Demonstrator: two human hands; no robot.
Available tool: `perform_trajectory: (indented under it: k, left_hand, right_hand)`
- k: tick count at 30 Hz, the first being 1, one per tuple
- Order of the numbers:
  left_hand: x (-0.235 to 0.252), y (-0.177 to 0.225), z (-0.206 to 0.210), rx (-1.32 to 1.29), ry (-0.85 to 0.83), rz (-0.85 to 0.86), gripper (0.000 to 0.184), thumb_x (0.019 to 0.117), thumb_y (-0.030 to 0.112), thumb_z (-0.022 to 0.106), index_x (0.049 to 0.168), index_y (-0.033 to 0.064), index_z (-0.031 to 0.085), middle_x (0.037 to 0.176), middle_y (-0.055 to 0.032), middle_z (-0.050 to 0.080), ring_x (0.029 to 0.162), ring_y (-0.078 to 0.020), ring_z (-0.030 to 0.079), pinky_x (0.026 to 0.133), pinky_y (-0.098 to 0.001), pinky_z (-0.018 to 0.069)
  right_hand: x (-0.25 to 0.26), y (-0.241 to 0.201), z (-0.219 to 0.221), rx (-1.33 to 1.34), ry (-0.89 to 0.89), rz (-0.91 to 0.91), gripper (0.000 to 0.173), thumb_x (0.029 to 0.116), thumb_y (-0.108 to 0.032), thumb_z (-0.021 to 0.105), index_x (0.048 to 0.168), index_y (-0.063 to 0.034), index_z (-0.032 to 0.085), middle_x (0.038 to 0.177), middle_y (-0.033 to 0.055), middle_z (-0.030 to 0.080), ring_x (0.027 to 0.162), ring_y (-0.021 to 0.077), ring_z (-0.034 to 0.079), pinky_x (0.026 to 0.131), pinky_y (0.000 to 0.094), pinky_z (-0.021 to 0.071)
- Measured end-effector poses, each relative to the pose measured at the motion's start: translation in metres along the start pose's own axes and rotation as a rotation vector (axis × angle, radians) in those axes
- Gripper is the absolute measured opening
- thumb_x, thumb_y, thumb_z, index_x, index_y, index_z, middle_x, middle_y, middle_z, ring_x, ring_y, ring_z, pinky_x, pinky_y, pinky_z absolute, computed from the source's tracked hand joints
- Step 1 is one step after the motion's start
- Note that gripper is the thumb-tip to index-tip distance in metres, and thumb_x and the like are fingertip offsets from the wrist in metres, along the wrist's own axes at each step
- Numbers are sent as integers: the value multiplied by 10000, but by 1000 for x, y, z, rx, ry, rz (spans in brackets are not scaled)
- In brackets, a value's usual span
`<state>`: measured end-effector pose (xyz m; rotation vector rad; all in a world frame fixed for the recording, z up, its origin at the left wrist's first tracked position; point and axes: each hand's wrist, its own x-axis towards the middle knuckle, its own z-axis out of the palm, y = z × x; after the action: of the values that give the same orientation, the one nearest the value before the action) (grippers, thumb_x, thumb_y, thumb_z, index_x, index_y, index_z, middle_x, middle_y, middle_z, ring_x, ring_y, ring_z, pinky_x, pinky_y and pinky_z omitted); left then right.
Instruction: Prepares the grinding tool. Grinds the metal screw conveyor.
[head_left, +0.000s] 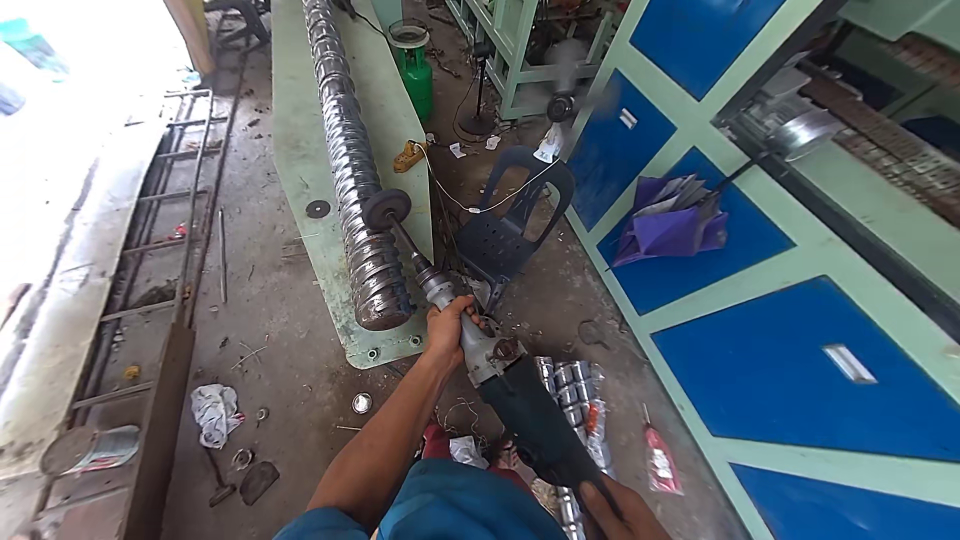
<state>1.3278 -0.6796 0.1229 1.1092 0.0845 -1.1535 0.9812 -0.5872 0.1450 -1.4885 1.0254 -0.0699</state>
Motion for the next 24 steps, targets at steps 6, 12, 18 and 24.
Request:
perform_trajectory:
  k: [6, 12, 18, 24]
  left_hand:
    - [-6, 5, -4, -27, 3, 11, 93, 995, 47, 597, 1003, 21, 509, 649, -70, 546, 513, -189, 595, 549, -360, 601]
    - [-11, 10, -18, -55, -6, 42, 87, 1001, 57, 594, 996, 32, 510, 652, -69, 546, 522, -188, 594, 562, -366, 600]
    - [-19, 13, -24, -56, 27, 58, 87, 1000, 48, 584, 998, 35, 497, 643, -60, 534, 513, -179, 585, 555, -357, 597]
    - [-20, 14, -32, -51, 36, 67, 74, 994, 42, 583, 989, 38, 508, 634, -55, 524, 508, -178, 575, 559, -370, 596]
  right_hand:
    - [1, -2, 0, -19, -17, -20, 503, 1085, -473, 441, 1111, -5, 623, 669, 47, 611, 524, 165, 592, 518, 381, 544]
    - [-1, -5, 6, -27, -40, -35, 495, 1081, -470, 456, 1115, -6, 624, 681, 48, 619, 540, 160, 603, 535, 372, 552]
    - [-1, -2, 10, -63, -24, -57, 506, 1069, -509, 472, 1095, -34, 647, 669, 43, 626, 543, 163, 609, 546, 383, 552]
    - [1, 5, 13, -78, -26, -64, 508, 1062, -525, 480, 1116, -52, 657, 690, 52, 638, 567, 179, 626, 574, 412, 565]
